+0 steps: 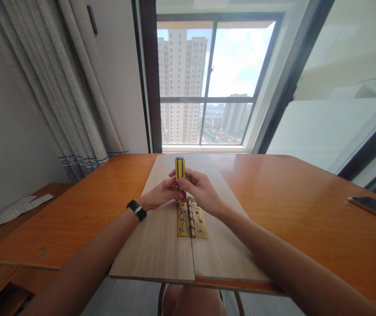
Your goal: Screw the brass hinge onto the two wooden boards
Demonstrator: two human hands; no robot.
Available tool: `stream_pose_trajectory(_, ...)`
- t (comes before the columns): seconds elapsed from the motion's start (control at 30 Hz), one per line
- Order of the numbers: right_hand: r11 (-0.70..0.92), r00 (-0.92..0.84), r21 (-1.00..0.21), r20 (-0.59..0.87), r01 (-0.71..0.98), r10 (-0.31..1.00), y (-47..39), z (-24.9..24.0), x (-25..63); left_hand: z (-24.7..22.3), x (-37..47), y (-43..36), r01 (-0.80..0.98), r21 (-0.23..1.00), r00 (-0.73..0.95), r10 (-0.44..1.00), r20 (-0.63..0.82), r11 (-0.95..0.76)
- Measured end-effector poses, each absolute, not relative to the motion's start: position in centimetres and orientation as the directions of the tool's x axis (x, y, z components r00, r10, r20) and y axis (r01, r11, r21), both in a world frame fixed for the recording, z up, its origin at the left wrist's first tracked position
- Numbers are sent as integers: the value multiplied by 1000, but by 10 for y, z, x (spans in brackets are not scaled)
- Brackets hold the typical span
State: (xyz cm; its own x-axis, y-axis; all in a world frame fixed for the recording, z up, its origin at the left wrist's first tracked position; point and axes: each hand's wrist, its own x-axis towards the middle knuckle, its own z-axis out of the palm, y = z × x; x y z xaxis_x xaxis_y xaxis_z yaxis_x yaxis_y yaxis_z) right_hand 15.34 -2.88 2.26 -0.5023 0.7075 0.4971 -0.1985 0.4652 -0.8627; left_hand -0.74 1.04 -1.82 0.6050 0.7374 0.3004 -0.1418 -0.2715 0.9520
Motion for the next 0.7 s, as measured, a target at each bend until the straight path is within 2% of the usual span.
stream_pose_trajectory(0.2,424,-418,-875,485,-236,768,-29,18,148,-16,-6,9,-210,942,602,725,335,-261)
stream_pose_trajectory(0.3,481,-336,-852,524,-206,783,-29,16,147,-14,-7,9,-121,958,605,745,279,-261)
stream_pose_trajectory(0.47,596,-132,-801,598,-62,790,-25,19,149,-12,-8,9,11,960,652,730,204,-279)
stream_pose_trajectory(0.7,555,-142,-827,562,-85,815,-26,24,151,-8,-7,4,37,962,659,730,179,-269)
